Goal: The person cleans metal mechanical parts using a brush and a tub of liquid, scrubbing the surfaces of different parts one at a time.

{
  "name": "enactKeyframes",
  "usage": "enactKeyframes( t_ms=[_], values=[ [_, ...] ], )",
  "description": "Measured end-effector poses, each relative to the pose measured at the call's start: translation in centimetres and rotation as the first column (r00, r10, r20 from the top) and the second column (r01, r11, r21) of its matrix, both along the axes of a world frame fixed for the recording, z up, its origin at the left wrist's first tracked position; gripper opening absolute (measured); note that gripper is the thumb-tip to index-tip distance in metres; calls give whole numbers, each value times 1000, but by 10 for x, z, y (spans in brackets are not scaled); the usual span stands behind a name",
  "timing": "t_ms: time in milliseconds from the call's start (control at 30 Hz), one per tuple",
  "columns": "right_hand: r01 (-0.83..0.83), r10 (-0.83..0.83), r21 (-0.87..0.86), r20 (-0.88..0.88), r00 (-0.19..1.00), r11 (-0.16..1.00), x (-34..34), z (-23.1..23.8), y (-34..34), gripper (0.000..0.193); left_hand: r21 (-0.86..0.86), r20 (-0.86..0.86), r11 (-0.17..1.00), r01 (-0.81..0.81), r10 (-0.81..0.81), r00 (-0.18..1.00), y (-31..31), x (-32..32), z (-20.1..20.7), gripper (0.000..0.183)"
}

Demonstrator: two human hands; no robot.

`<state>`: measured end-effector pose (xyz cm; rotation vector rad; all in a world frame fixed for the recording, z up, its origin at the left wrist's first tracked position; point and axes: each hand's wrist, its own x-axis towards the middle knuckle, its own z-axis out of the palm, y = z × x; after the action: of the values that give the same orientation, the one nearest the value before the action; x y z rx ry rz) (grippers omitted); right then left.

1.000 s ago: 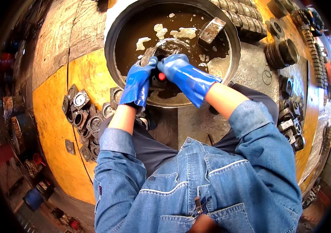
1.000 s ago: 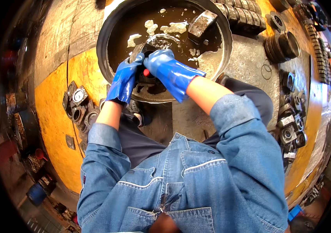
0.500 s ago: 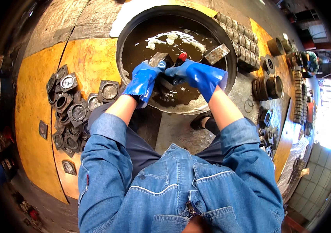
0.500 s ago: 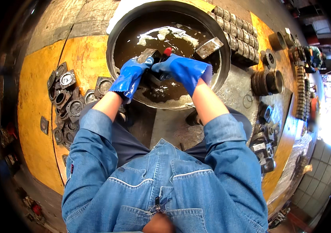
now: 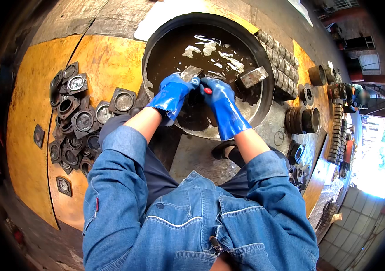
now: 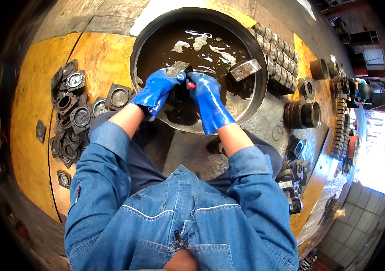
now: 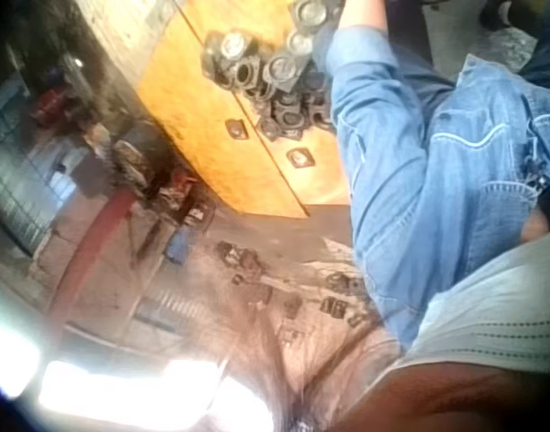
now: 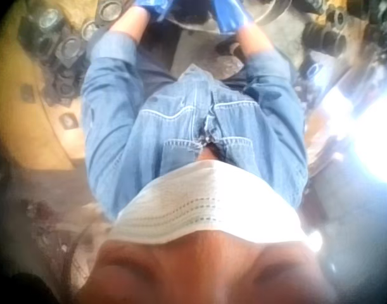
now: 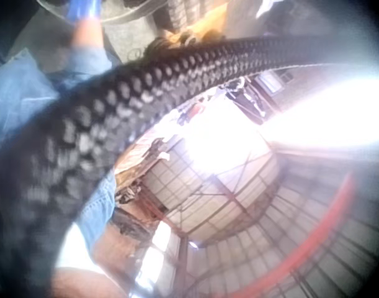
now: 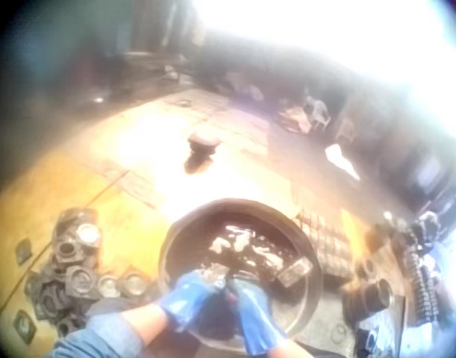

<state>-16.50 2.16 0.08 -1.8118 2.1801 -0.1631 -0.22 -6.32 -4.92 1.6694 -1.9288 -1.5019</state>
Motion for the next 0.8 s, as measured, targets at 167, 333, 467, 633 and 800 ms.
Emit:
enactKeyframes(
  t_ms=[167,333,467,633,800],
  values=[
    [100,-103,35,91,991,994,-6,-26,2,29,-39,52,999,-14,16,999,-2,3,-1,86],
    [307,-437,343,423,793,888,-27,-52,0,33,-56,55,998,8,-5,998,8,2,38,83],
    [225,-442,450,465,767,864,-2,9,8,35,-40,81,999,-27,30,996,8,9,38,79],
    [131,-443,555,477,759,822,-16,8,-15,40,-6,50,999,-32,33,998,6,2,34,79],
    [81,-166,378,200,966,922,8,-6,-13,40,-25,180,999,-43,47,983,3,2,28,84]
  ],
)
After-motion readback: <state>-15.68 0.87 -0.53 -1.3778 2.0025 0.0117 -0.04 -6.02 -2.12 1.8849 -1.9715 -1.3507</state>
